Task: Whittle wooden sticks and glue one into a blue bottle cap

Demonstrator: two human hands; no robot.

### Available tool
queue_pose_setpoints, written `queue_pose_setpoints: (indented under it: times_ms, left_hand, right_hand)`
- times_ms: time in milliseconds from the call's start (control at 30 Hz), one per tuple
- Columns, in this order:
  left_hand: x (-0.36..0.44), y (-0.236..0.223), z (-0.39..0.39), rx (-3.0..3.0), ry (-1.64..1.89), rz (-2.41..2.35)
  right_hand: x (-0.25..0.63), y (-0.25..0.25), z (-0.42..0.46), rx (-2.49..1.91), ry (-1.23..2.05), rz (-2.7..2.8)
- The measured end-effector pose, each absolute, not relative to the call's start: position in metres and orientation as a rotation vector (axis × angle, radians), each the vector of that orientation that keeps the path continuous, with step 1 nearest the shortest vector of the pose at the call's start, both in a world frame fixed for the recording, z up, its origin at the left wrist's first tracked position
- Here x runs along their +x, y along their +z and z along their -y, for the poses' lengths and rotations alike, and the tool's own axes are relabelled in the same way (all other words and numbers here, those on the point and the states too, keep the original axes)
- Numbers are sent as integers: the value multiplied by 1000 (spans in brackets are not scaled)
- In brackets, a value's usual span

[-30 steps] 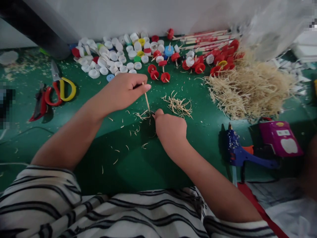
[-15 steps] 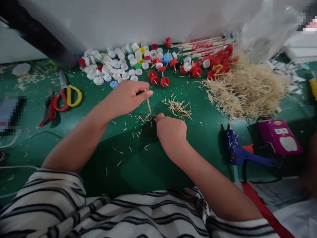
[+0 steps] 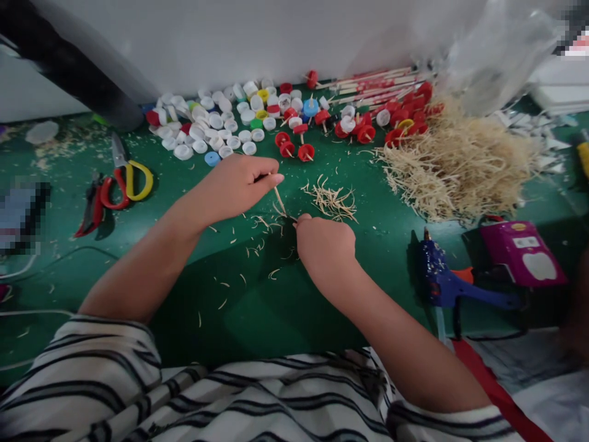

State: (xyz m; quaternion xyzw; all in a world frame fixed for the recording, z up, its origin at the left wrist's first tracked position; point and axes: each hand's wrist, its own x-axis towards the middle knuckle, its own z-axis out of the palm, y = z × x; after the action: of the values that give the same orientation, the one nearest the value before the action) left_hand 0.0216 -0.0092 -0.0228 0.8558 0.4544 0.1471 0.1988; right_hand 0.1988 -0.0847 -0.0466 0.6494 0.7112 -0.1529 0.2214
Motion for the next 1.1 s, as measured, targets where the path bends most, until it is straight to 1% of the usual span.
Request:
queue_pose_setpoints:
  times_ms: [300,567,700,900,1100]
  left_hand:
    - [40,-17,22,2458,331,-1246]
    - [37,-27,16,2396,416,-1384]
    - [36,-30,14,2387,463,-1388]
    - [37,-30,14,2369,479,-1380]
    - [34,-32,9,2357,501,-1387]
  right_hand:
    - [209,-50,96,1783,-336,-2009]
    - [213,-49,90,1871,-313,-2143]
    - [214,-49,84,1963,-221,-2256]
    - [215,-65,79,2055,-80,-2303]
    - [208,-75,77,2036,-115,-2234]
